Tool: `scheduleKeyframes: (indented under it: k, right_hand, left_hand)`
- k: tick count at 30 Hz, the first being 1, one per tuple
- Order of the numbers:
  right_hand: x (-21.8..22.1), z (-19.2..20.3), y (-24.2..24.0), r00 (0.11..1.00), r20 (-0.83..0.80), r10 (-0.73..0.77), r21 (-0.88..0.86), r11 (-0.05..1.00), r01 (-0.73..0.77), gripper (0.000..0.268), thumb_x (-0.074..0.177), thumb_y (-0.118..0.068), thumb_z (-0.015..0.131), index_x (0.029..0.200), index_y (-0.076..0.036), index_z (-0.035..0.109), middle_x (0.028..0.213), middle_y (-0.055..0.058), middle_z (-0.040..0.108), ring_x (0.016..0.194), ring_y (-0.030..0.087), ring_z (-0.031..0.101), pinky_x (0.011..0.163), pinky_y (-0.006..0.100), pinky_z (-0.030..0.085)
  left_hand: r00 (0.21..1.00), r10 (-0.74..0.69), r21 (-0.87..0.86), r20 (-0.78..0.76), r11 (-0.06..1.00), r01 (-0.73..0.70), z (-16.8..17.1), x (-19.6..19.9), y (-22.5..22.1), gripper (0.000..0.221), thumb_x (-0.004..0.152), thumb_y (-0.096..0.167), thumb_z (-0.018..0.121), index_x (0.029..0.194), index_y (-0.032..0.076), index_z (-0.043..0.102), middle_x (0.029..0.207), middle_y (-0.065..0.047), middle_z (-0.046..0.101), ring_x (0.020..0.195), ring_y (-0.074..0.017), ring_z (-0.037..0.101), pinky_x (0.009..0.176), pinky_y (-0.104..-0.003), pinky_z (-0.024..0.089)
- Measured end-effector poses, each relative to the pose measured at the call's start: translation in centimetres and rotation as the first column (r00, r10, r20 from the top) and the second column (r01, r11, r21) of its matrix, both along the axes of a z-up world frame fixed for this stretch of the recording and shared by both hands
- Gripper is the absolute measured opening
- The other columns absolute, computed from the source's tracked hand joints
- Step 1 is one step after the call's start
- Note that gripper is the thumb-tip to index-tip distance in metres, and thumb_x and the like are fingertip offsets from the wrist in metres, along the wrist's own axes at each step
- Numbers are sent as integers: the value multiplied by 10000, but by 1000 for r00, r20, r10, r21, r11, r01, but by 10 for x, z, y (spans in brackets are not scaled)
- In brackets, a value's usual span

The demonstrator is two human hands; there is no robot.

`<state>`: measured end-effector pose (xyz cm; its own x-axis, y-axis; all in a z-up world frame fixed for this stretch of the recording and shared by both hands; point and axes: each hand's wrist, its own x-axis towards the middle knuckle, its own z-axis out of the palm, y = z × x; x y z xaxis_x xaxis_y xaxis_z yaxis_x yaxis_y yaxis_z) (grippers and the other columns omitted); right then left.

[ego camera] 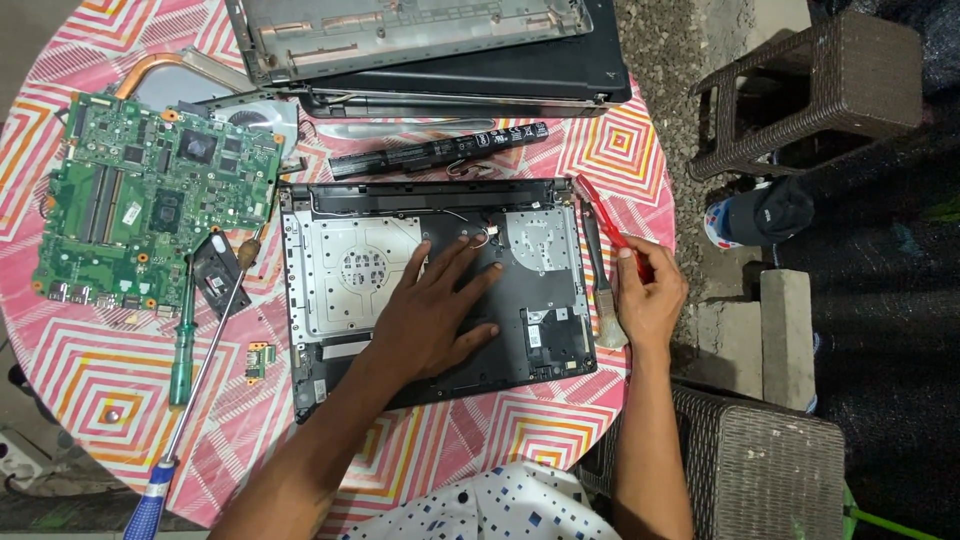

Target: Removing internal components from a laptop, including the motherboard and various cables, using a screwdriver.

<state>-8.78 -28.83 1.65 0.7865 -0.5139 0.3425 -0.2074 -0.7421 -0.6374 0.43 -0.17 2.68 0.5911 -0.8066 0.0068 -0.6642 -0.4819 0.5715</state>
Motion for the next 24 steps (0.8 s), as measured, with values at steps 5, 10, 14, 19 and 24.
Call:
scheduleKeyframes:
  k: [5,10,14,19,24]
  right_hand:
    - [-3,0,6,999,4,38,4,999,-38,138,1000,-92,669,1109,-58,748,955,220,703,915,442,674,795,485,509]
    - [2,5,0,1000,8,20,-30,999,-20,119,934,-78,712,1041,-69,762,954,209,716,921,439,684,810,488,519]
    - [-2,-3,-3,996,-14,87,-7,996,-87,118,913,-89,727,1019,-108,774,927,146,723,896,374,700,810,451,529]
    - [-2,-4,-5,997,32,67,-5,998,-67,119,934,-76,705,1042,-76,755,944,182,712,896,397,687,795,454,515]
    - [26,-10,-18,975,-9,220,-81,972,-220,198,877,-62,738,1070,-95,764,884,180,657,869,381,669,778,445,508]
  left_hand:
    - [999,20,-35,44,999,-18,-9,-5,2,647,932,564,503,1486,236,444,1569,-149,379,1481,-324,310,1216,-567,79]
    - [1000,-2,-42,29,999,3,-1,0,-1,653,931,544,510,1494,223,429,1560,-154,376,1471,-331,311,1212,-577,82]
    - [999,16,-53,43,998,-14,-10,-3,3,658,935,585,496,1483,225,436,1564,-150,372,1464,-331,327,1209,-583,98]
    - [997,26,-61,76,998,-21,-14,-4,1,666,935,608,488,1483,232,441,1563,-148,383,1464,-327,335,1210,-588,104]
    - [987,37,-102,155,995,-22,-24,-4,1,674,933,595,503,1482,208,448,1549,-156,395,1467,-336,328,1196,-594,171]
